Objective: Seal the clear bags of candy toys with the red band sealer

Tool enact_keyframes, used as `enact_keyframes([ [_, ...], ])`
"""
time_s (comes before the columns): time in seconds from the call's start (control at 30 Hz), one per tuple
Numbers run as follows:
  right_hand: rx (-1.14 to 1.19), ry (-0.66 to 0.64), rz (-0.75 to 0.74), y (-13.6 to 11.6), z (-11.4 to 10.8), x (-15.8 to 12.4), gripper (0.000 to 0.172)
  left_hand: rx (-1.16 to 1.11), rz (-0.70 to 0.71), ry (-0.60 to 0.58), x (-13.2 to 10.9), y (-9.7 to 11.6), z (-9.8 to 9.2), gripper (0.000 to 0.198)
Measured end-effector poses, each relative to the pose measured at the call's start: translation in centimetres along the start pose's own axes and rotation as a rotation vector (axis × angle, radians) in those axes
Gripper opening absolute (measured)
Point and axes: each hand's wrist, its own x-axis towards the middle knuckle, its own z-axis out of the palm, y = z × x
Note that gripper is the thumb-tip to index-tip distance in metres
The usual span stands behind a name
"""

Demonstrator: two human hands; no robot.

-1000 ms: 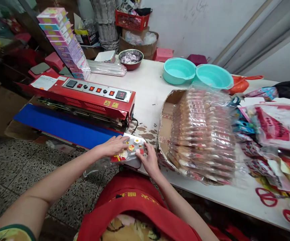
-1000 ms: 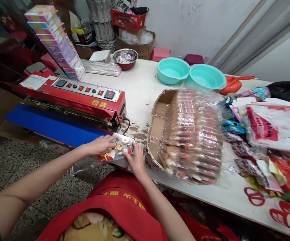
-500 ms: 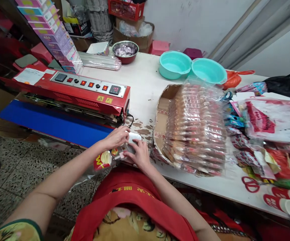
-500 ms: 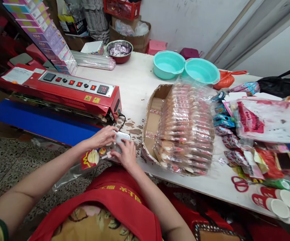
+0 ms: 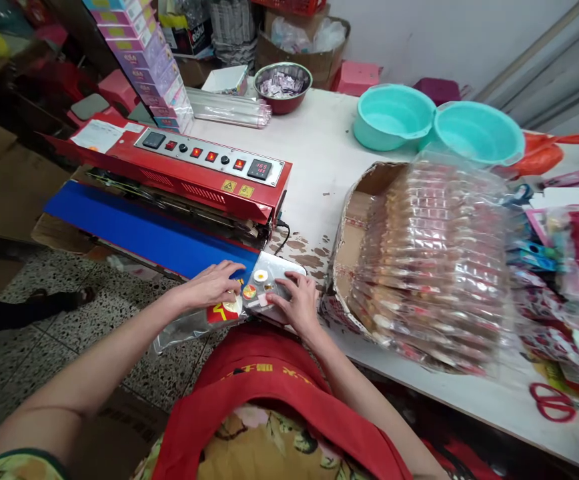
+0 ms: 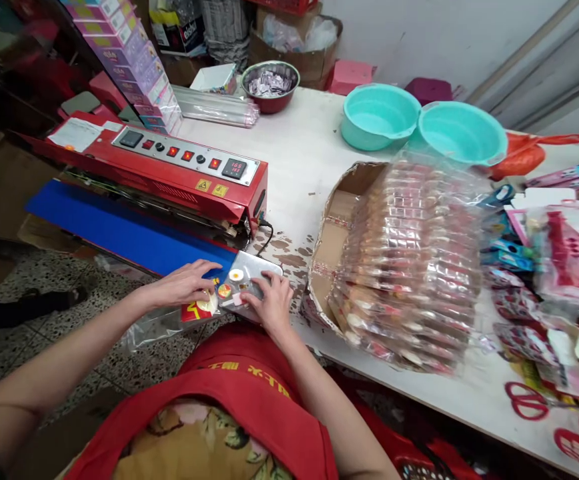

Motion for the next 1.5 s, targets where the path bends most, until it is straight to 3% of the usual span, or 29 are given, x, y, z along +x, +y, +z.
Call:
enact_keyframes([
  [0.2, 0.029, 0.006, -0.032, 0.4, 0.1, 0.1, 0.039, 0.057, 0.061, -0.032, 1.4, 0.9, -0.2, 0.013],
  [0.47, 0.127, -0.014, -0.127, 0.7, -1.2, 0.8, 0.071, -0.007, 0.192, 0.21, 5.0, 3.4, -1.9, 0.011],
  [0.7, 0.425, -0.035, -0.164, 1.0, -2.1, 2.1, 0.07, -0.089, 0.206, 0.258, 8.2, 4.1, -1.2, 0.012],
  [0.83, 0.491, -0.123, -0.154, 1.2, -2.0, 2.6, 0.058, -0.17, 0.223, 0.297, 9.0, 3.8, -0.2, 0.012],
  [0.93, 0.549, -0.195, -0.106, 1.4, -1.7, 2.9, 0.048, -0.241, 0.151, 0.363, 9.5, 3.8, 0.2, 0.012],
  [1.07, 0.709, -0.19, 0.091, 1.9, -2.0, 3.7, 0.034, -0.283, 0.097, 0.432, 9.7, 3.7, -0.2, 0.012],
  [1.17, 0.813, -0.235, 0.189, 2.2, -3.0, 4.4, 0.036, -0.217, 0.122, 0.432, 9.5, 3.5, -1.1, 0.014],
  [1.33, 0.828, -0.227, 0.222, 1.9, -4.4, 5.4, 0.036, -0.113, -0.047, 0.444, 8.7, 3.1, -2.0, 0.022],
  [1.4, 0.854, -0.199, 0.221, 1.6, -4.7, 5.6, 0.035, -0.255, -0.115, 0.521, 8.5, 3.3, -1.7, 0.022],
  [1.5, 0.913, -0.161, 0.201, 1.0, -4.9, 5.7, 0.032, -0.799, -0.322, 0.619, 8.6, 3.7, -0.7, 0.03],
])
